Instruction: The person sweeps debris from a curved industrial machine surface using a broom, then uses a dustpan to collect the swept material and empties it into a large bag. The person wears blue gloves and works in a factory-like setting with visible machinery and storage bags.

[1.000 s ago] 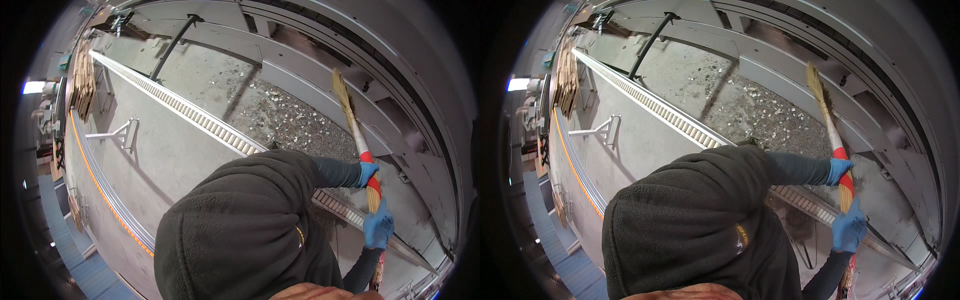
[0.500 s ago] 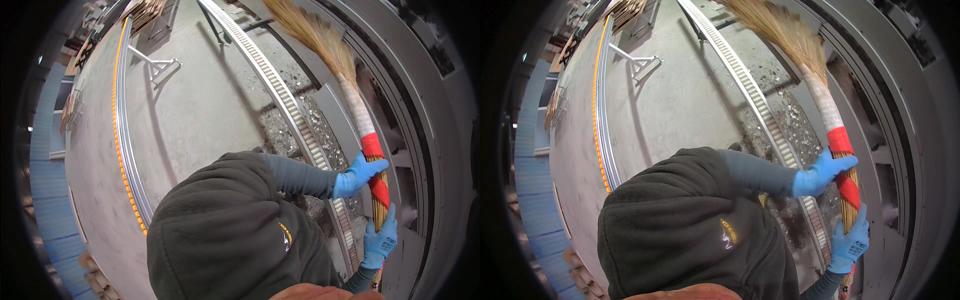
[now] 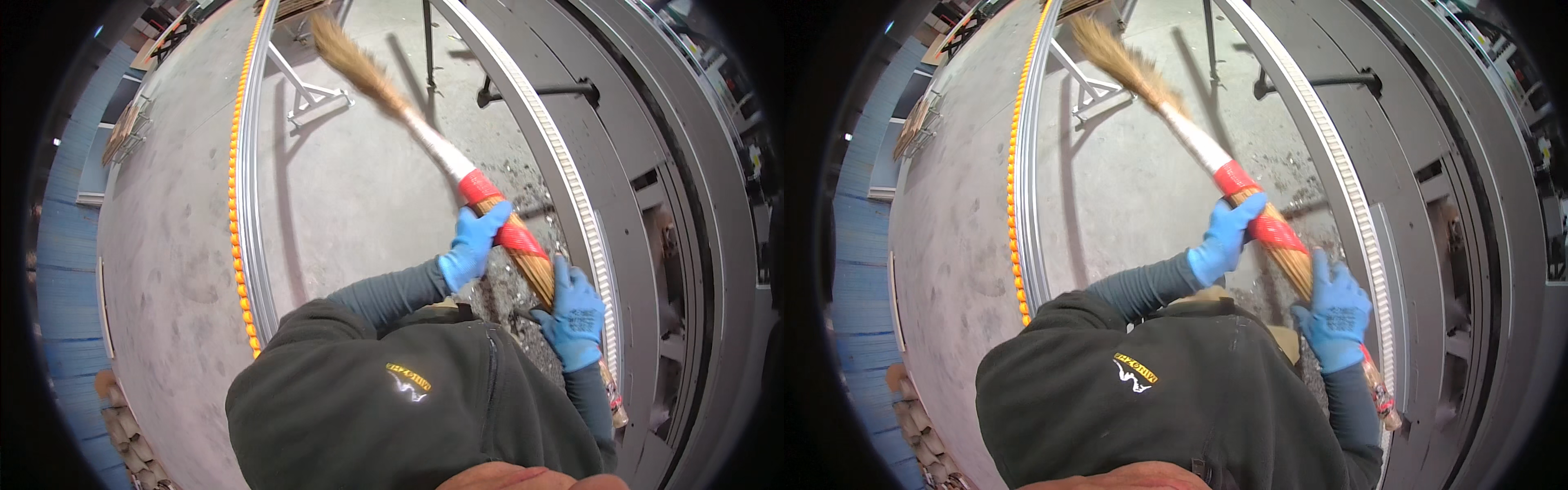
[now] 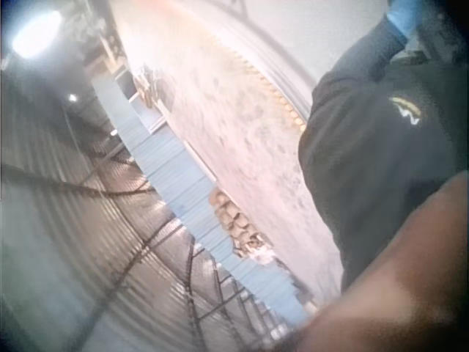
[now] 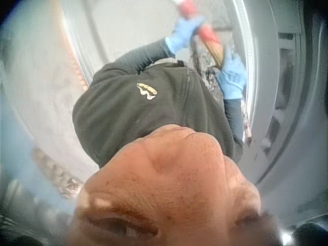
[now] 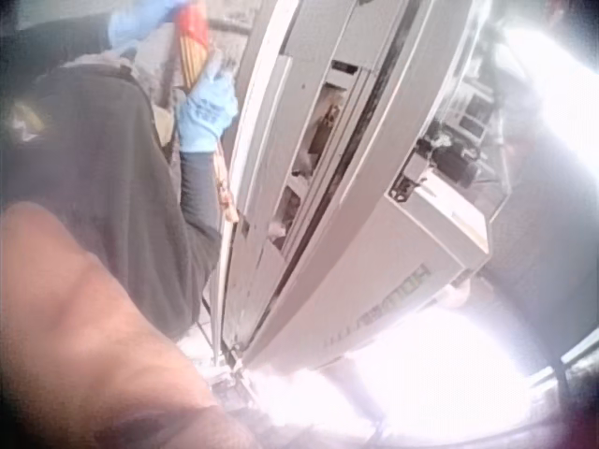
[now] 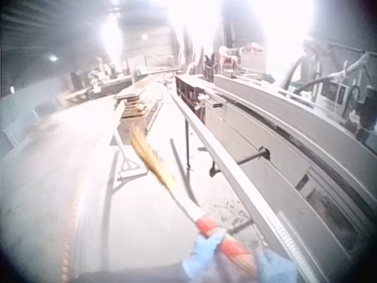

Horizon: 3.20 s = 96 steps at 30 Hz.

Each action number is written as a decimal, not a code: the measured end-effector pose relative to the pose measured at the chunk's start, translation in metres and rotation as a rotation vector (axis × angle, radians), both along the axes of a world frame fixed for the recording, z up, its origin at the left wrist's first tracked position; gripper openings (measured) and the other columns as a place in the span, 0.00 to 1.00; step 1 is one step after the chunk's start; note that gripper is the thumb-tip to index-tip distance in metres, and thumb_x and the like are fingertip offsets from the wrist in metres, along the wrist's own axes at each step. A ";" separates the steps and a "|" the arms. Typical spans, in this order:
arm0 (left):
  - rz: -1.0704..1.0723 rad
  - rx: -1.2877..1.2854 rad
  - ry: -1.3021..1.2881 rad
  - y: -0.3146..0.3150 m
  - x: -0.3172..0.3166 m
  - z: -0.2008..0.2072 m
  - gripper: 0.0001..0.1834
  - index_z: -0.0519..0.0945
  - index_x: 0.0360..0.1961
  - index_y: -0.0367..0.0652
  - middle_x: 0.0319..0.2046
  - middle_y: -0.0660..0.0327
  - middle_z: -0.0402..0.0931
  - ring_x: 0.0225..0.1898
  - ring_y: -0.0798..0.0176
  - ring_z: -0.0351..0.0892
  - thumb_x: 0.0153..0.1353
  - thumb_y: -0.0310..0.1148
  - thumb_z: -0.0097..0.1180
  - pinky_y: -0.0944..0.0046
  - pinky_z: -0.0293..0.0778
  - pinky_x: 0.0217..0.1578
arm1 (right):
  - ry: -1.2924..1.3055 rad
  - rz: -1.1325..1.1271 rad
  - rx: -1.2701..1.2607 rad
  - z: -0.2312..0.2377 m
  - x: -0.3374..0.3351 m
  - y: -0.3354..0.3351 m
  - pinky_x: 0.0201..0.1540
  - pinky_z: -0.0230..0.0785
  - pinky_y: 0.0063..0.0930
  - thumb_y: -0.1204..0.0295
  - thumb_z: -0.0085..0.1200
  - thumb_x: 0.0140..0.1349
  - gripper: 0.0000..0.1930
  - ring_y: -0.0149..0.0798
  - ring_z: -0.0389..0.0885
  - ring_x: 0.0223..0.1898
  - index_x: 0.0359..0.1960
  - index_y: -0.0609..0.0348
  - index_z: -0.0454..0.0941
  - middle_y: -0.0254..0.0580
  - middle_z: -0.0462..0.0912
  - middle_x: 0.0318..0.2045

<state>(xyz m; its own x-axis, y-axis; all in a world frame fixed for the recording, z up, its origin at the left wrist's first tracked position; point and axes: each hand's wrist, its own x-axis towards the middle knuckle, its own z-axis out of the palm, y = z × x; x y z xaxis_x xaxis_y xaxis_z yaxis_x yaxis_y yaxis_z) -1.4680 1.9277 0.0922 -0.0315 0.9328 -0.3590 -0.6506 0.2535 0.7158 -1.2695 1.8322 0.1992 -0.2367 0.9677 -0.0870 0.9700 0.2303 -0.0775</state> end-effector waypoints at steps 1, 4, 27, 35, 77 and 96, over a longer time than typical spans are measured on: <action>0.057 -0.075 0.029 0.012 -0.026 -0.013 0.20 0.77 0.53 0.37 0.43 0.57 0.82 0.42 0.60 0.87 0.67 0.36 0.68 0.59 0.86 0.44 | -0.011 0.009 -0.061 -0.008 -0.023 0.018 0.46 0.78 0.47 0.62 0.76 0.50 0.51 0.54 0.86 0.44 0.76 0.49 0.60 0.50 0.80 0.50; 0.100 -0.182 0.067 0.039 -0.079 -0.053 0.19 0.77 0.51 0.38 0.43 0.55 0.84 0.41 0.56 0.89 0.67 0.37 0.68 0.56 0.89 0.43 | 0.017 0.005 -0.313 -0.039 -0.067 0.071 0.46 0.78 0.53 0.63 0.66 0.58 0.45 0.58 0.87 0.44 0.77 0.47 0.56 0.56 0.84 0.45; 0.146 -0.462 0.705 0.432 -0.522 -0.167 0.38 0.74 0.63 0.32 0.50 0.53 0.81 0.50 0.55 0.80 0.63 0.51 0.69 0.54 0.77 0.55 | 0.459 -0.142 -0.743 -0.224 -0.317 0.608 0.56 0.77 0.47 0.61 0.64 0.55 0.34 0.59 0.86 0.53 0.67 0.52 0.74 0.61 0.87 0.49; 0.471 -0.220 1.550 0.587 -0.765 -0.142 0.36 0.75 0.63 0.27 0.59 0.40 0.79 0.60 0.44 0.79 0.62 0.44 0.67 0.52 0.73 0.62 | 0.531 -0.192 -0.808 -0.285 -0.442 0.805 0.49 0.80 0.40 0.64 0.67 0.53 0.32 0.46 0.90 0.46 0.62 0.57 0.78 0.55 0.89 0.44; 0.294 -0.993 1.891 1.092 -1.157 -0.114 0.47 0.60 0.76 0.31 0.70 0.41 0.68 0.69 0.46 0.71 0.66 0.48 0.67 0.53 0.68 0.69 | 0.257 -0.835 -0.899 -0.575 -0.664 1.505 0.34 0.83 0.44 0.62 0.62 0.61 0.23 0.46 0.92 0.30 0.53 0.65 0.83 0.56 0.89 0.32; 0.280 -0.758 1.839 1.057 -1.190 -0.128 0.44 0.60 0.75 0.27 0.67 0.42 0.71 0.66 0.49 0.73 0.67 0.41 0.67 0.55 0.68 0.68 | 0.488 -0.866 -0.785 -0.517 -0.706 1.399 0.52 0.79 0.45 0.62 0.61 0.59 0.24 0.55 0.89 0.46 0.56 0.57 0.83 0.60 0.89 0.43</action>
